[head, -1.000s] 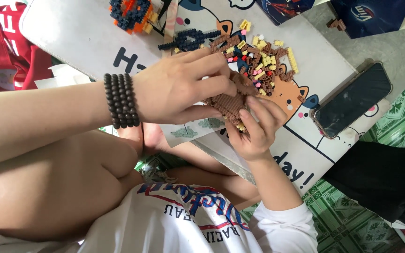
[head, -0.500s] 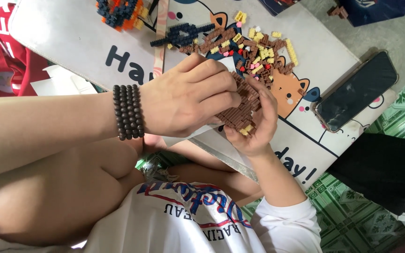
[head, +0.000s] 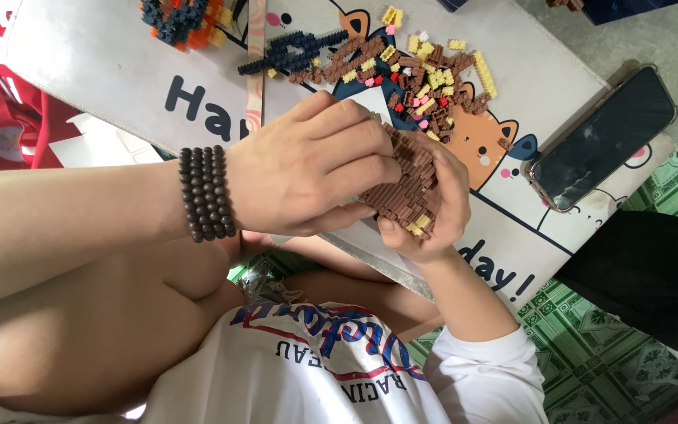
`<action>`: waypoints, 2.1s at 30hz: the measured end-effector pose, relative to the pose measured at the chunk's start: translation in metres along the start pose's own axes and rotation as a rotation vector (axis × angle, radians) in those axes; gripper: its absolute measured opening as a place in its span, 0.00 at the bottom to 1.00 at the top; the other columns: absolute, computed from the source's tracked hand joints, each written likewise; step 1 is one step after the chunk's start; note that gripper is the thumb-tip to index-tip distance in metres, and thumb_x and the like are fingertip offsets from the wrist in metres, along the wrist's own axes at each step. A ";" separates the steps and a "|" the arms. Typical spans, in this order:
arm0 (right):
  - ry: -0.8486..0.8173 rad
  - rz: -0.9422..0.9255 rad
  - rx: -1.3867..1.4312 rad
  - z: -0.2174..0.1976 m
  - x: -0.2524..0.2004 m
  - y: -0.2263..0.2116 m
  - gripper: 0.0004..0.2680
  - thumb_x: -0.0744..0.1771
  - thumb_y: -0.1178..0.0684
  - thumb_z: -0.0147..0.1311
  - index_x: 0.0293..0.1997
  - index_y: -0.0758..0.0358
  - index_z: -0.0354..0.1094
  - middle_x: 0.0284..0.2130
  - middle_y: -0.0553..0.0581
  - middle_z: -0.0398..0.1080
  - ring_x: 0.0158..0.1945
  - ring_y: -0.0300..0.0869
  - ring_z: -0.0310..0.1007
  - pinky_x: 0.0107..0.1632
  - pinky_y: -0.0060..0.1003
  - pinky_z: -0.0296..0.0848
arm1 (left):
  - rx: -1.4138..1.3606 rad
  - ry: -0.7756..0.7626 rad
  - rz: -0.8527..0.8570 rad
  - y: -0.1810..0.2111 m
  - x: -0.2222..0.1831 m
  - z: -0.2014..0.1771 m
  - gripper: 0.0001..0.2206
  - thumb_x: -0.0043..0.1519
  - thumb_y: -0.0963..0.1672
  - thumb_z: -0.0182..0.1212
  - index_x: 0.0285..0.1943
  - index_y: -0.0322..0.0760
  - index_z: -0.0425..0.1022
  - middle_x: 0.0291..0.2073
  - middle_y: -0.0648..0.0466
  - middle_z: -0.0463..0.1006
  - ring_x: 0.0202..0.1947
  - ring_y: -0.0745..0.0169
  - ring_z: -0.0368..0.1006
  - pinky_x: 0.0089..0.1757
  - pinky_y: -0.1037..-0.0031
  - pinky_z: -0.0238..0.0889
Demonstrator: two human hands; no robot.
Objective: Assembling a small figure from interlocking toy blocks on a low table.
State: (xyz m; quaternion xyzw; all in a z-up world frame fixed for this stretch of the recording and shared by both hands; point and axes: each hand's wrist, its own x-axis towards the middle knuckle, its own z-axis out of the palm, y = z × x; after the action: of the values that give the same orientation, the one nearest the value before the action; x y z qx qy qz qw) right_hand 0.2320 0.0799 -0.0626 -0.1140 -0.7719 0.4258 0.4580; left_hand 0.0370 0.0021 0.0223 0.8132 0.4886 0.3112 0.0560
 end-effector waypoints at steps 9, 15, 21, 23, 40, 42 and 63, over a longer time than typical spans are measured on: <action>-0.021 0.040 0.108 0.001 -0.001 0.001 0.23 0.64 0.42 0.50 0.61 0.66 0.49 0.51 0.68 0.57 0.54 0.59 0.65 0.58 0.53 0.71 | 0.042 -0.014 -0.013 0.004 0.001 0.001 0.12 0.61 0.47 0.54 0.46 0.35 0.65 0.42 0.49 0.66 0.40 0.51 0.62 0.39 0.67 0.55; -0.084 -0.007 0.138 -0.005 -0.001 0.007 0.27 0.62 0.41 0.54 0.63 0.63 0.48 0.54 0.69 0.56 0.58 0.58 0.62 0.60 0.55 0.70 | 0.024 0.010 0.018 0.002 0.000 -0.001 0.14 0.67 0.49 0.39 0.45 0.36 0.66 0.39 0.49 0.66 0.37 0.53 0.62 0.37 0.69 0.54; -0.169 -0.103 0.034 -0.008 0.004 0.006 0.27 0.64 0.42 0.51 0.66 0.60 0.42 0.57 0.72 0.52 0.60 0.60 0.59 0.60 0.56 0.71 | -0.086 0.001 0.032 -0.004 -0.004 -0.008 0.17 0.67 0.49 0.33 0.46 0.34 0.66 0.40 0.47 0.66 0.37 0.50 0.61 0.37 0.67 0.53; -0.202 -0.139 -0.027 -0.008 0.009 0.003 0.25 0.66 0.42 0.48 0.67 0.60 0.42 0.58 0.73 0.51 0.61 0.62 0.58 0.60 0.58 0.70 | -0.079 -0.001 0.036 -0.006 -0.005 -0.008 0.17 0.67 0.49 0.33 0.46 0.34 0.66 0.40 0.47 0.66 0.36 0.50 0.61 0.37 0.67 0.53; -0.165 -0.202 -0.098 -0.007 0.007 0.003 0.18 0.67 0.43 0.49 0.61 0.56 0.53 0.55 0.73 0.53 0.58 0.61 0.58 0.58 0.58 0.70 | 0.238 0.021 0.131 -0.005 -0.002 -0.005 0.12 0.66 0.41 0.37 0.46 0.39 0.70 0.40 0.54 0.71 0.38 0.61 0.66 0.38 0.74 0.55; -0.154 -0.216 -0.124 -0.007 0.006 0.004 0.18 0.67 0.42 0.49 0.60 0.56 0.54 0.54 0.73 0.53 0.57 0.60 0.59 0.57 0.57 0.70 | 0.234 0.010 0.131 -0.005 -0.003 -0.004 0.11 0.66 0.41 0.38 0.46 0.39 0.69 0.40 0.54 0.70 0.37 0.61 0.66 0.37 0.74 0.54; -0.041 -0.359 -0.348 -0.018 -0.007 0.006 0.10 0.64 0.49 0.58 0.43 0.59 0.63 0.35 0.53 0.61 0.40 0.42 0.60 0.34 0.32 0.74 | 0.268 0.043 0.077 -0.013 -0.008 -0.002 0.13 0.68 0.50 0.41 0.45 0.40 0.67 0.41 0.55 0.70 0.38 0.60 0.66 0.36 0.73 0.54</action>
State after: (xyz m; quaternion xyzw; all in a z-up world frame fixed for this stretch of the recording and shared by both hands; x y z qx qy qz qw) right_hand 0.2490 0.0894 -0.0683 -0.0435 -0.8507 0.2005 0.4839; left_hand 0.0238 0.0014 0.0149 0.8248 0.4951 0.2623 -0.0758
